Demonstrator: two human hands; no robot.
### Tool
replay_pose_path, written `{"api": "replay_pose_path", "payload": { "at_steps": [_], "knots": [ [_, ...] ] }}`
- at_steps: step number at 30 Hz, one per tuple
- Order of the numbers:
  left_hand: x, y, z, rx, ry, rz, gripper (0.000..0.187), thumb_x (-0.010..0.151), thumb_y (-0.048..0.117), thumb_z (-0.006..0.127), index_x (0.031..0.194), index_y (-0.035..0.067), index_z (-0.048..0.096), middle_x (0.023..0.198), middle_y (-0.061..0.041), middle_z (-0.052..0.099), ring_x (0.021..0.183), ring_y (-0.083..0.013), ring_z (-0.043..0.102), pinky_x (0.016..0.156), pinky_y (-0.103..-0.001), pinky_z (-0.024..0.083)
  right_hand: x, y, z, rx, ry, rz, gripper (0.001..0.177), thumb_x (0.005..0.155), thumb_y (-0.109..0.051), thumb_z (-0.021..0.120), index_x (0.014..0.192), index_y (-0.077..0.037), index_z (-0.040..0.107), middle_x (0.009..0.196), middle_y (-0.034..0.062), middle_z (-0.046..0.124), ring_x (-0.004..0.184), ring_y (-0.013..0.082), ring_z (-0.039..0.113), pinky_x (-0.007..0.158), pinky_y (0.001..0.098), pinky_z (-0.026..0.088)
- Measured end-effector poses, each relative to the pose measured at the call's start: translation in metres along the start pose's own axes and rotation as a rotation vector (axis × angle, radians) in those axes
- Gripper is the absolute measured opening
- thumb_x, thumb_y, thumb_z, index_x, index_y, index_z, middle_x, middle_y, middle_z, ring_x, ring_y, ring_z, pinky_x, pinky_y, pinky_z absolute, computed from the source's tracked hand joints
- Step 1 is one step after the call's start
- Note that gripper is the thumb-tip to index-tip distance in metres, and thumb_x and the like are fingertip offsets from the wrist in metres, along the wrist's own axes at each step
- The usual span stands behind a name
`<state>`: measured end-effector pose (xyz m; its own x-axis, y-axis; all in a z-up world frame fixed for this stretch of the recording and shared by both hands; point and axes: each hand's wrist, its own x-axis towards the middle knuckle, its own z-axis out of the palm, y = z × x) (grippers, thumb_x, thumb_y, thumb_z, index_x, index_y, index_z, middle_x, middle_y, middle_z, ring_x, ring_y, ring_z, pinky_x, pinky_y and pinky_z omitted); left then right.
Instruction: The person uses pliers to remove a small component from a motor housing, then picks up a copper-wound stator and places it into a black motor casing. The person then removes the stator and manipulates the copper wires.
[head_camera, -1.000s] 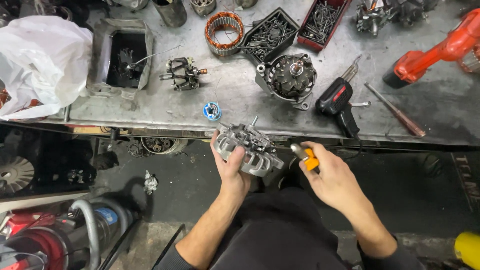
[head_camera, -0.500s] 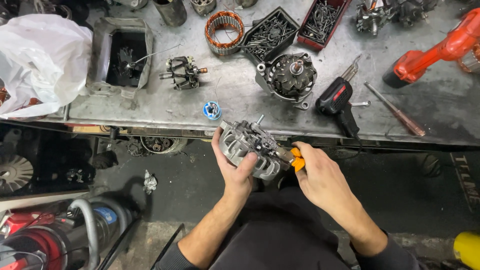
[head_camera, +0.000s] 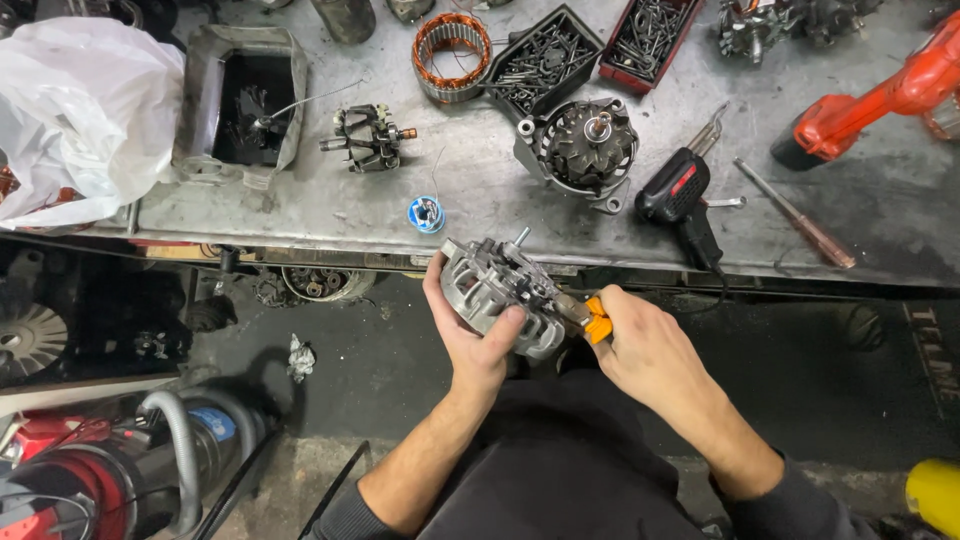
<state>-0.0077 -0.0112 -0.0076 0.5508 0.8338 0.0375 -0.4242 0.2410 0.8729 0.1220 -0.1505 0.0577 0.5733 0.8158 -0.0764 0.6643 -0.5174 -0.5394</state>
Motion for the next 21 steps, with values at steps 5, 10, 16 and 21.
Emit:
{"api": "replay_pose_path", "payload": {
  "at_steps": [5,10,16,21],
  "knots": [
    [-0.004,-0.004,-0.001,0.061,-0.043,0.041,0.109,0.076,0.027,0.088,0.159,0.004,0.020,0.136,-0.013,0.054,0.124,-0.0224,0.057,0.107,-0.039,0.050,0.006,0.009,0.011,-0.003,-0.041,0.101,0.029,0.074,-0.015,0.079,0.093,-0.004,0.060,0.080,0.0196,0.070,0.079,0.0438,0.067,0.066,0.0521,0.053],
    [-0.003,-0.013,-0.006,0.060,-0.038,0.061,0.108,0.076,0.025,0.089,0.159,0.004,0.023,0.138,-0.013,0.053,0.125,-0.0228,0.056,0.109,-0.039,0.049,0.010,0.025,0.029,-0.006,-0.017,0.109,0.027,0.070,-0.013,0.078,0.090,-0.006,0.062,0.077,0.0189,0.070,0.079,0.0434,0.067,0.066,0.0522,0.053],
    [0.003,-0.007,-0.006,-0.295,0.021,-0.109,0.107,0.074,0.024,0.083,0.159,0.005,0.021,0.138,-0.016,0.052,0.125,-0.0291,0.057,0.106,-0.046,0.052,0.002,0.019,0.013,0.135,0.117,0.147,0.037,0.080,-0.034,0.082,0.088,-0.005,0.062,0.070,0.0181,0.066,0.069,0.0413,0.066,0.060,0.0457,0.052],
    [0.007,-0.017,-0.019,-0.434,-0.065,-0.282,0.096,0.079,0.050,0.069,0.155,0.007,0.031,0.139,-0.018,0.055,0.126,-0.0350,0.057,0.107,-0.052,0.050,-0.008,0.026,0.007,0.166,0.113,0.223,0.041,0.079,-0.038,0.083,0.089,-0.003,0.063,0.069,0.0175,0.067,0.066,0.0389,0.066,0.061,0.0427,0.052]
  ]
}}
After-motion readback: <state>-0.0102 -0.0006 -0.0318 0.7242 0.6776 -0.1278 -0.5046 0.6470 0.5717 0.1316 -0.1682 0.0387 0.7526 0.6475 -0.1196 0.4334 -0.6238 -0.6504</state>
